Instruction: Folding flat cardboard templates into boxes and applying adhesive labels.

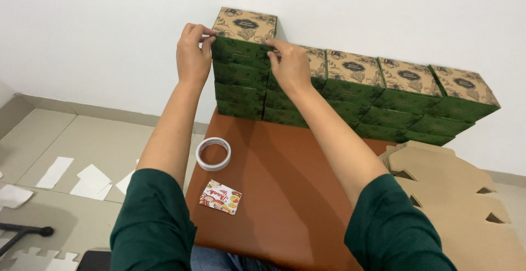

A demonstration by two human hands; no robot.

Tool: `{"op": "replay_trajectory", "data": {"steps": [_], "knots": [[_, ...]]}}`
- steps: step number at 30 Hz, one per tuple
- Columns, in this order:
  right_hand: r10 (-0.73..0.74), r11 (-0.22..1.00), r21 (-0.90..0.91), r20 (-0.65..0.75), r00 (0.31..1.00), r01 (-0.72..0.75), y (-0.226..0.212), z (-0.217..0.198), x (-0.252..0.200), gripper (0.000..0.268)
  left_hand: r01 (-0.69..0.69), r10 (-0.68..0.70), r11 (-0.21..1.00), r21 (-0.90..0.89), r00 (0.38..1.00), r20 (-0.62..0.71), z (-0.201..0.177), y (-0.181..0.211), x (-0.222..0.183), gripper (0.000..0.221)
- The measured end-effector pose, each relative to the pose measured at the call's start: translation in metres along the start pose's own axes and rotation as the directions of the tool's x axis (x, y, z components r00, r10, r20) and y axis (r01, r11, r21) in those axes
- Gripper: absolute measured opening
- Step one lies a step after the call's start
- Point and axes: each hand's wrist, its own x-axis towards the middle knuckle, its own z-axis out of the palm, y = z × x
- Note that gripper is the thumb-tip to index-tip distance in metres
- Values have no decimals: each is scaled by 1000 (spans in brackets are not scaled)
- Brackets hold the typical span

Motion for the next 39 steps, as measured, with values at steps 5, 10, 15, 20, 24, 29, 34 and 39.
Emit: {"op": "replay_trajectory", "data": {"steps": [5,10,15,20,24,29,34,39], "knots": [[35,999,-4,11,999,-35,4,2,2,28,5,-6,996,89,1000,9,2,4,-1,12],[45,997,-58,44,998,-42,6,-6,-4,36,13,-15,985,173,1000,13,-1,12,-3,11],[47,966,-257,167,985,-2,1,-47,-30,24,-134,143,960,244,990,-19,-12,38,-22,31],[191,964,-255,470,862,-75,-6,-118,-110,29,-218,154,943,252,956,250,-28,84,-112,15],[431,887,-446,710,558,-118,-32,-168,-205,52,-250,114,953,172,819,563,-35,152,-219,15],[498,866,-433,789,361,-248,-55,-192,-311,67,-13,-29,999,45,578,815,-5,201,-314,33],[527,850,-425,687,500,-313,-60,-181,-355,61,-17,-66,996,86,493,867,12,222,-345,51],[436,890,-408,627,646,-205,-49,-171,-373,65,-71,-100,986,151,476,874,12,217,-349,54]]}}
